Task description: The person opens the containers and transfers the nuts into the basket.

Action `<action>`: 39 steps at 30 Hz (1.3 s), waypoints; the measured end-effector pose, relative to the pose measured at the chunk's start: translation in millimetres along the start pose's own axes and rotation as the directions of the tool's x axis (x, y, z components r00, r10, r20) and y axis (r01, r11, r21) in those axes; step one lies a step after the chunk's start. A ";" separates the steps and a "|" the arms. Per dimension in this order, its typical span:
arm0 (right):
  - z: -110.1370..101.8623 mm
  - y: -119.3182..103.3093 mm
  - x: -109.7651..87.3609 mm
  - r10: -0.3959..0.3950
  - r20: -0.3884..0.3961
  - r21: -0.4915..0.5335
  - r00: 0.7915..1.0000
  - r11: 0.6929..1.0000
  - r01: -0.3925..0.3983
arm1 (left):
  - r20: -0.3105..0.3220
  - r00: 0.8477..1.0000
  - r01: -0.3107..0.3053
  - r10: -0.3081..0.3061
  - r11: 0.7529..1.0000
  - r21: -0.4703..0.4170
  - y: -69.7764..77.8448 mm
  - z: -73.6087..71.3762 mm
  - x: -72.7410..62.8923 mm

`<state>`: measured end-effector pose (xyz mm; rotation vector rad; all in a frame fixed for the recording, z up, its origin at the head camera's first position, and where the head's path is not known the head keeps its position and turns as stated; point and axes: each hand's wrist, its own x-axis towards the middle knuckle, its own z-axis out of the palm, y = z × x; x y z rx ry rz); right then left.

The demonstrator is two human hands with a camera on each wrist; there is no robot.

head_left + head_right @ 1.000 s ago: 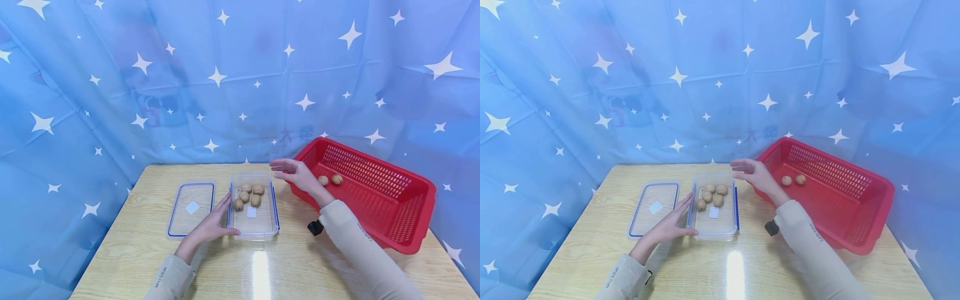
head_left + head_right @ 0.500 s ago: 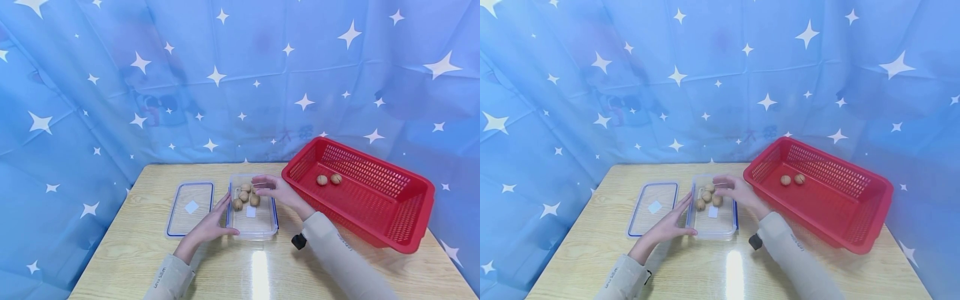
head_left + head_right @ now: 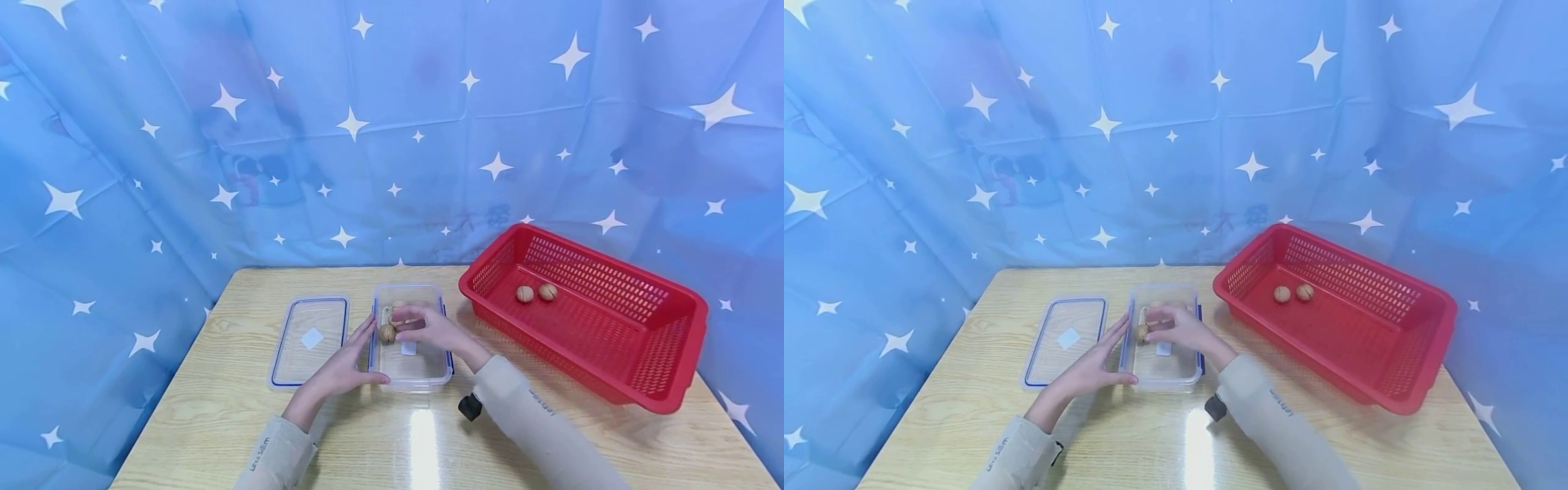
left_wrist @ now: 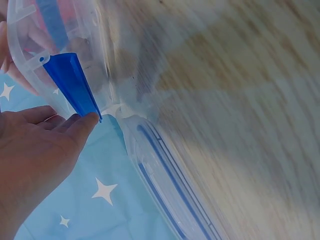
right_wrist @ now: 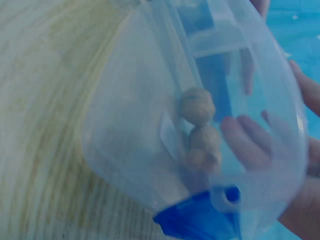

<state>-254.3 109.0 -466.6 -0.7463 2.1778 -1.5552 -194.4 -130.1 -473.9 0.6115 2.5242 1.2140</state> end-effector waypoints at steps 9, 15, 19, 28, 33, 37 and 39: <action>13.0 2.1 3.1 0.075 0.038 -0.137 0.996 0.988 -0.069 | -0.003 1.000 -0.013 0.014 1.000 0.023 -4.6 2.9 1.0; 18.8 2.2 7.0 0.106 -0.004 -0.145 0.994 0.984 -0.105 | -0.006 1.000 -0.023 0.023 1.000 0.010 -4.3 0.9 1.3; 22.5 3.6 9.7 0.136 -0.024 -0.141 0.990 0.980 -0.138 | -0.002 1.000 -0.024 0.024 1.000 0.006 -3.7 0.5 0.6; 27.6 7.3 14.0 0.142 -0.031 -0.183 0.989 0.972 -0.146 | -0.006 1.000 -0.018 0.018 1.000 0.001 -3.3 0.6 1.0; 29.7 7.2 13.6 0.164 -0.094 -0.181 0.982 0.967 -0.179 | -0.003 1.000 -0.022 0.022 1.000 -0.001 -2.4 0.3 1.0; 31.2 6.5 13.3 0.177 -0.150 -0.136 0.973 0.971 -0.198 | 0.006 1.000 -0.014 0.014 1.000 -0.005 -3.1 0.2 1.0; 31.9 6.1 13.4 0.164 -0.162 -0.118 0.973 0.976 -0.184 | 0.005 1.000 -0.020 0.020 1.000 -0.006 -3.6 0.3 0.9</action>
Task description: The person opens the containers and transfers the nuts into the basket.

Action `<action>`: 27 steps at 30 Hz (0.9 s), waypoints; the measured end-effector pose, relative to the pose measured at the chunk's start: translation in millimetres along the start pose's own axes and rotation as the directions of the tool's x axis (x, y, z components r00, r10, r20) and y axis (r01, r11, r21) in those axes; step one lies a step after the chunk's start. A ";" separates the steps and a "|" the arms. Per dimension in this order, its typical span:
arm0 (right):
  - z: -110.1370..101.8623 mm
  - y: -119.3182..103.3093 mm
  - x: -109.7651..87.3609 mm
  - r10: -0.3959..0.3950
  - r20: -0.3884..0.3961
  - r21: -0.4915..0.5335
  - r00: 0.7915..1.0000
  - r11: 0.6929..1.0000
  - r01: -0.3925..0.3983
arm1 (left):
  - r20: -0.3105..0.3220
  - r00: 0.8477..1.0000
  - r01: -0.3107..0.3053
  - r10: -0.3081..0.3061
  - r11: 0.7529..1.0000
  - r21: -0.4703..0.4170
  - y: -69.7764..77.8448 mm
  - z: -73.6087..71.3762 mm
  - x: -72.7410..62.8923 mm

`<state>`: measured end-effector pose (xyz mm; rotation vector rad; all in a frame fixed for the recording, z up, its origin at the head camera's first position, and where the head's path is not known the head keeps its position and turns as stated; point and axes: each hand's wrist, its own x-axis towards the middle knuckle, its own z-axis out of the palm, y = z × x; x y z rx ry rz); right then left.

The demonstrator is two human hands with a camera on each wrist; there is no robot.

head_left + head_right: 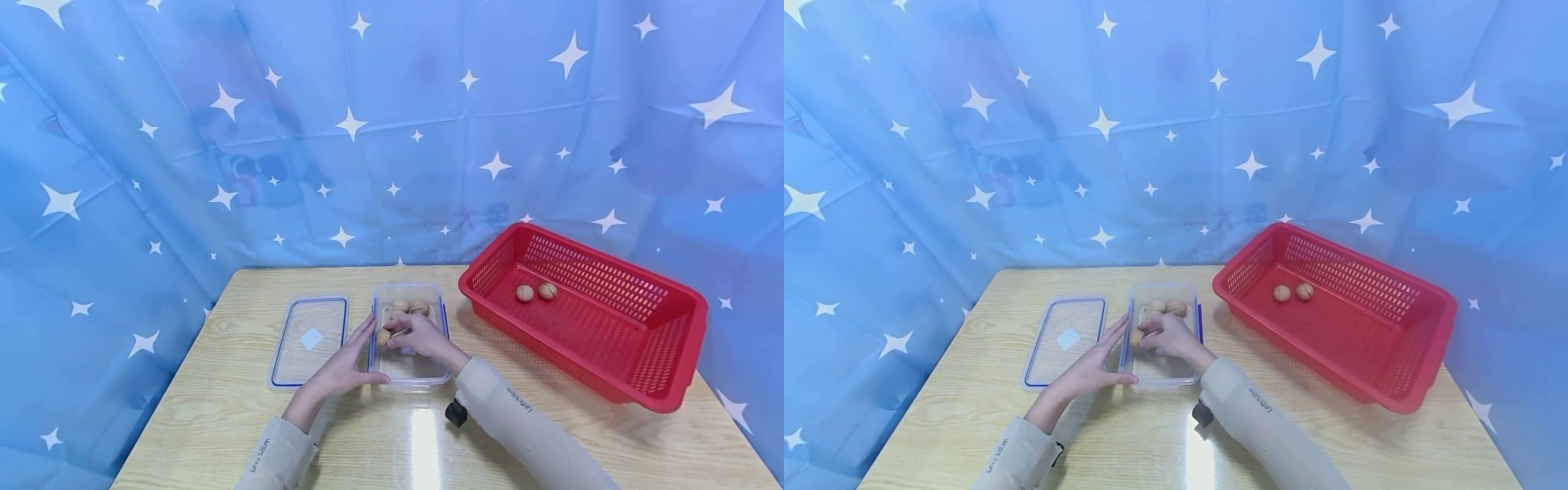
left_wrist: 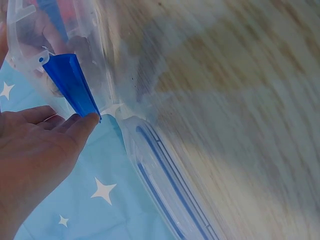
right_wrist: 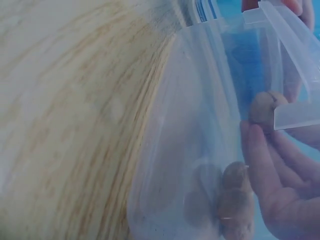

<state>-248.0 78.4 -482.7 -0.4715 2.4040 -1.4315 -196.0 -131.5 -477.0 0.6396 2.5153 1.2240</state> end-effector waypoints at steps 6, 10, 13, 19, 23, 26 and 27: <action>0.0 -0.8 -1.4 -0.026 -0.030 0.006 0.999 1.000 0.026 | 0.002 1.000 -0.005 0.005 1.000 -0.005 0.2 -0.1 -0.3; -0.8 -1.8 -2.1 -0.032 -0.045 0.025 0.998 0.999 0.033 | 0.003 1.000 -0.012 0.012 1.000 -0.004 0.6 -0.2 -0.6; -1.7 -2.4 -2.6 -0.043 -0.055 0.038 0.998 0.998 0.046 | 0.003 1.000 -0.012 0.012 1.000 -0.006 0.6 -0.3 -0.6; -3.4 -2.3 -1.9 -0.056 -0.064 0.042 0.996 0.997 0.059 | 0.000 1.000 -0.001 0.001 1.000 -0.006 0.6 -0.1 -0.6; -9.5 -6.2 -2.1 -0.100 -0.060 0.033 0.993 0.994 0.102 | 0.002 1.000 0.004 -0.004 1.000 -0.002 0.8 -0.2 -0.1; -16.8 -10.4 -1.9 -0.106 -0.058 0.034 0.993 0.994 0.108 | -0.004 1.000 0.004 -0.004 1.000 0.005 0.6 0.0 0.2; -19.7 -11.8 -1.8 -0.102 -0.055 0.034 0.993 0.994 0.104 | -0.006 1.000 0.006 -0.006 1.000 0.010 0.8 0.0 0.2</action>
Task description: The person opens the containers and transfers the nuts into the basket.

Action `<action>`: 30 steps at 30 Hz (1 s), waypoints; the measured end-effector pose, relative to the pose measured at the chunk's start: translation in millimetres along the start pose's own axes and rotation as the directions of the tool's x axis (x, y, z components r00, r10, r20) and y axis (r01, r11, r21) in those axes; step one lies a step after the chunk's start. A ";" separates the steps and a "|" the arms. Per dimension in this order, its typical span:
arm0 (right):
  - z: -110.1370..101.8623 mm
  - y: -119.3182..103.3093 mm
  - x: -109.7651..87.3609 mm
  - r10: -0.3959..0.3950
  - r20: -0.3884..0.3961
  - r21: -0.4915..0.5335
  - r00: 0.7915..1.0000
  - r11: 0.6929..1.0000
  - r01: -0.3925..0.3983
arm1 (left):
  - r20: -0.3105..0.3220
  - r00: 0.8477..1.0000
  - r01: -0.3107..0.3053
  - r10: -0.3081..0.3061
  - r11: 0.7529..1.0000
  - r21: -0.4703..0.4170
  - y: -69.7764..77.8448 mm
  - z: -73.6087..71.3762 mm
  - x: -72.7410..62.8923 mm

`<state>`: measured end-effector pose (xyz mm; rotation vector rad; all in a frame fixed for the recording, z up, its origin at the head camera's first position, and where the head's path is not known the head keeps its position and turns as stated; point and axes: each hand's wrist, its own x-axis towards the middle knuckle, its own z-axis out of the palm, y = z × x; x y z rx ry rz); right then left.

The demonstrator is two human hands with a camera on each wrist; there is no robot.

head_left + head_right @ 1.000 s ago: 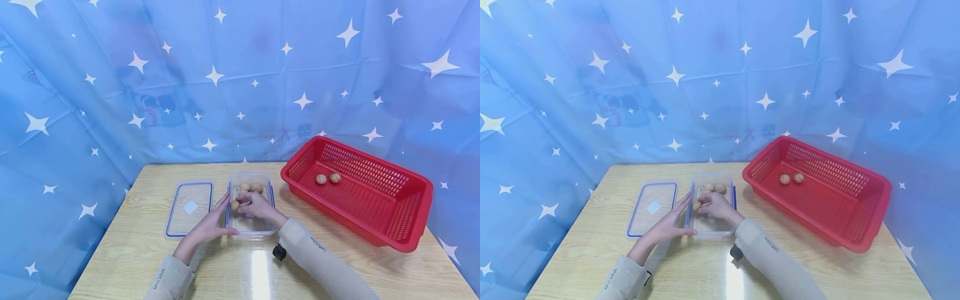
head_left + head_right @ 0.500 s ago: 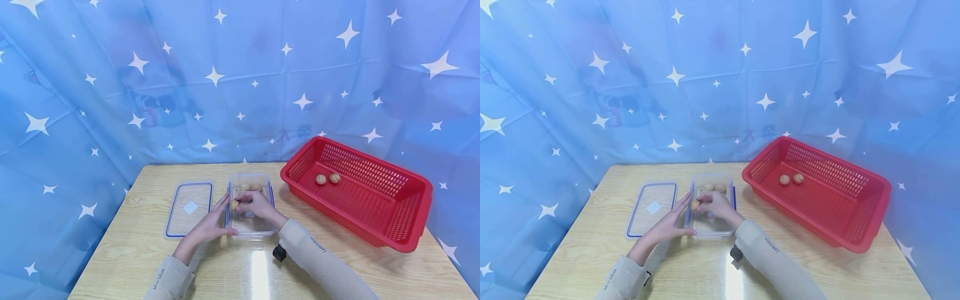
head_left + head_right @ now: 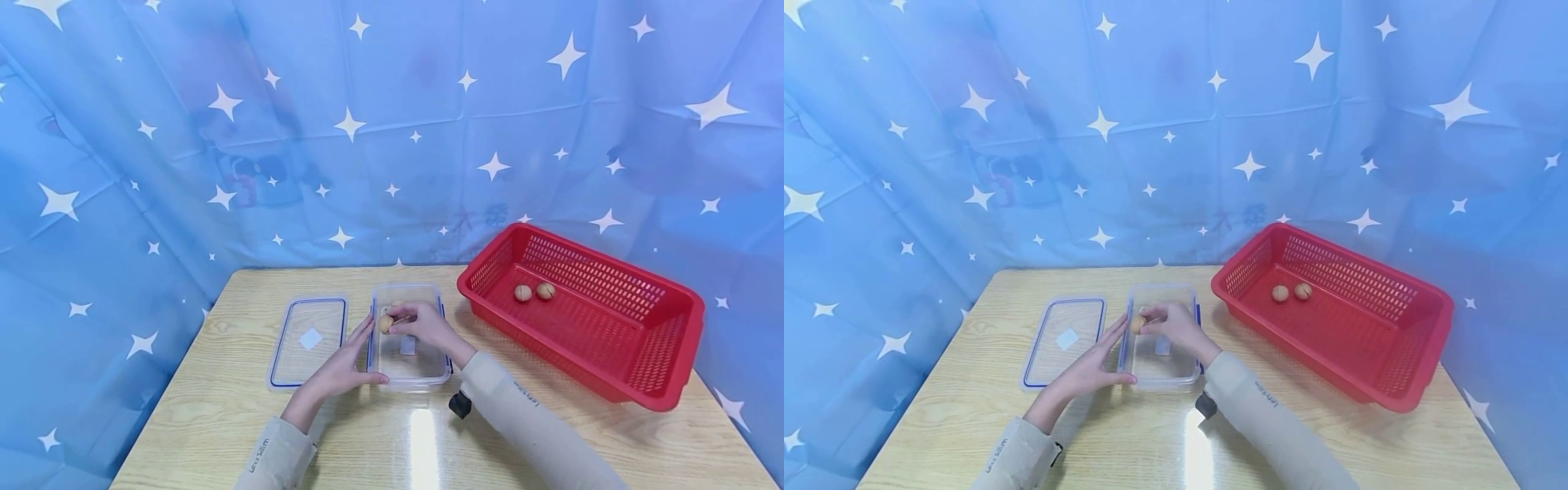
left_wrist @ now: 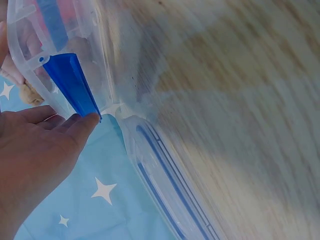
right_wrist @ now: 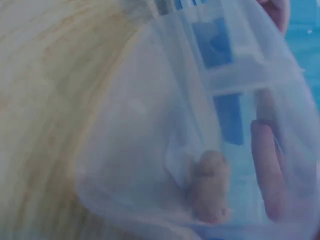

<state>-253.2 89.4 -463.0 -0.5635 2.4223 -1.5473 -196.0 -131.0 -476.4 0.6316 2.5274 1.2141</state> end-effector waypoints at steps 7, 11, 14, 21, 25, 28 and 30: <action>-22.6 -17.1 3.2 0.053 -0.021 -0.005 0.998 0.999 -0.053 | -0.002 1.000 0.012 -0.012 1.000 0.011 0.0 -0.2 0.3; -36.9 -25.2 5.7 0.062 -0.038 -0.006 0.997 0.998 -0.063 | -0.009 1.000 0.007 -0.007 1.000 0.015 0.4 -0.7 0.4; -48.1 -28.5 6.9 0.063 -0.054 -0.004 0.997 0.998 -0.063 | -0.009 1.000 0.010 -0.010 1.000 0.018 0.8 -1.1 0.5; -81.4 -36.8 5.3 0.041 -0.105 -0.032 0.994 0.999 -0.044 | -0.006 1.000 0.003 -0.003 1.000 0.011 0.5 0.0 1.8; -102.4 -40.4 3.4 0.009 -0.125 -0.085 0.992 0.996 -0.019 | -0.009 1.000 0.009 -0.009 1.000 0.006 -0.2 0.6 1.3; -117.5 -40.4 0.0 0.024 -0.141 -0.114 0.990 0.993 -0.040 | -0.012 1.000 0.008 -0.007 1.000 0.008 -0.3 0.5 0.6; -127.1 -40.2 -2.1 0.035 -0.151 -0.124 0.988 0.991 -0.054 | -0.013 1.000 0.004 -0.004 1.000 0.011 -0.3 0.4 0.3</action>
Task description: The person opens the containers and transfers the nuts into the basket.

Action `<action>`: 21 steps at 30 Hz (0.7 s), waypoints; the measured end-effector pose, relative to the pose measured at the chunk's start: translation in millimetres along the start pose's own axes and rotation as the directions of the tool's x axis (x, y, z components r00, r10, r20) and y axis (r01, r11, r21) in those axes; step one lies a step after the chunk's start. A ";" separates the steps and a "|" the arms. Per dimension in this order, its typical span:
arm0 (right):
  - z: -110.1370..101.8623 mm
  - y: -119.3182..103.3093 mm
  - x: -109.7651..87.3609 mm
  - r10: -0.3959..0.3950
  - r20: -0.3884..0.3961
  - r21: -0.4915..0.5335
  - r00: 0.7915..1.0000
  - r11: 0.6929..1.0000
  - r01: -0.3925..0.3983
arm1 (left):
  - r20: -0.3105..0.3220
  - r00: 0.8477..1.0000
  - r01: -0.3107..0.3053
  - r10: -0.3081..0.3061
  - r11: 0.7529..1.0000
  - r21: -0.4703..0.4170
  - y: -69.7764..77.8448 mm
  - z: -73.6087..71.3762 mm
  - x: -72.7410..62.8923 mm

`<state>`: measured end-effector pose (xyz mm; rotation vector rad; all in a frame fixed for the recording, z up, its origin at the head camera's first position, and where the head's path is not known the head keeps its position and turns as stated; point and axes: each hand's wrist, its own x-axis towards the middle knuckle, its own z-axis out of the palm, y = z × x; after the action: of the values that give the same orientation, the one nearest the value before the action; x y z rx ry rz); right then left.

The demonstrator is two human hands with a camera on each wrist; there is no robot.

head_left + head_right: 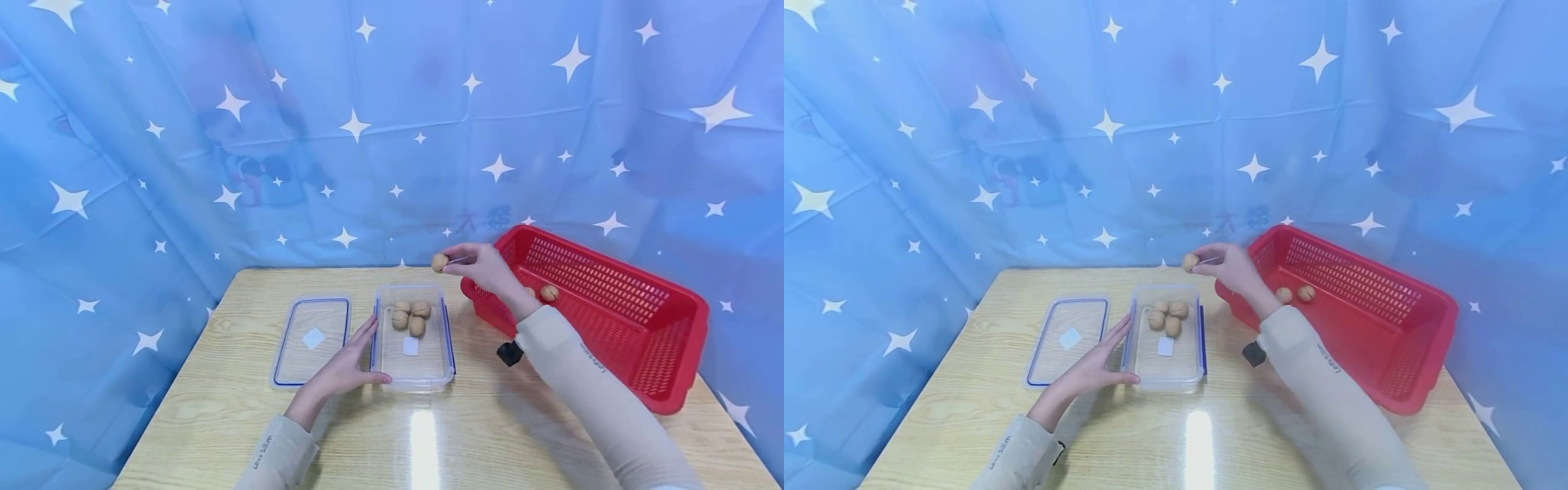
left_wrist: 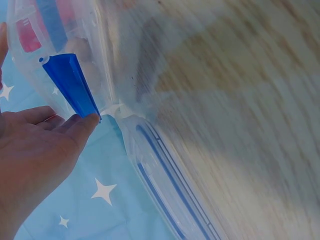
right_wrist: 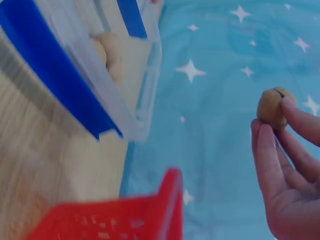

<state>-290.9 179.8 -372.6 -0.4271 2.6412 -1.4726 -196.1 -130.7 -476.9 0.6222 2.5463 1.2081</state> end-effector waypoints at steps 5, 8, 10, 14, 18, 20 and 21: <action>-26.8 2.8 -4.7 0.057 -0.040 -0.002 0.998 0.998 -0.057 | 0.003 1.000 0.000 0.000 1.000 0.011 -0.3 -0.2 0.0; -44.2 5.1 -8.1 0.085 -0.079 -0.011 0.993 0.996 -0.086 | 0.005 1.000 0.003 -0.003 1.000 0.011 0.1 -0.4 0.2; -55.6 7.0 -9.5 0.084 -0.114 -0.038 0.990 0.995 -0.089 | 0.005 1.000 0.003 -0.003 1.000 0.008 0.2 -0.5 0.6; -77.2 15.2 -12.2 0.087 -0.173 -0.063 0.981 0.993 -0.099 | 0.003 1.000 -0.001 0.001 1.000 0.008 -0.3 -0.3 0.9; -95.0 28.9 -16.4 0.108 -0.208 -0.067 0.972 0.990 -0.125 | 0.000 1.000 -0.003 0.003 1.000 0.010 -1.3 0.4 0.8; -101.9 37.1 -19.4 0.117 -0.221 -0.072 0.968 0.988 -0.136 | 0.000 1.000 -0.003 0.003 1.000 0.008 -1.7 0.8 0.6; -104.9 41.2 -20.9 0.123 -0.225 -0.077 0.967 0.987 -0.143 | -0.002 1.000 -0.004 0.004 1.000 0.007 -1.9 0.9 0.6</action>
<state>-301.1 292.2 -352.8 -0.0933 2.8511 -1.4358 -196.8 -130.9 -479.0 0.6280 2.5534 1.2026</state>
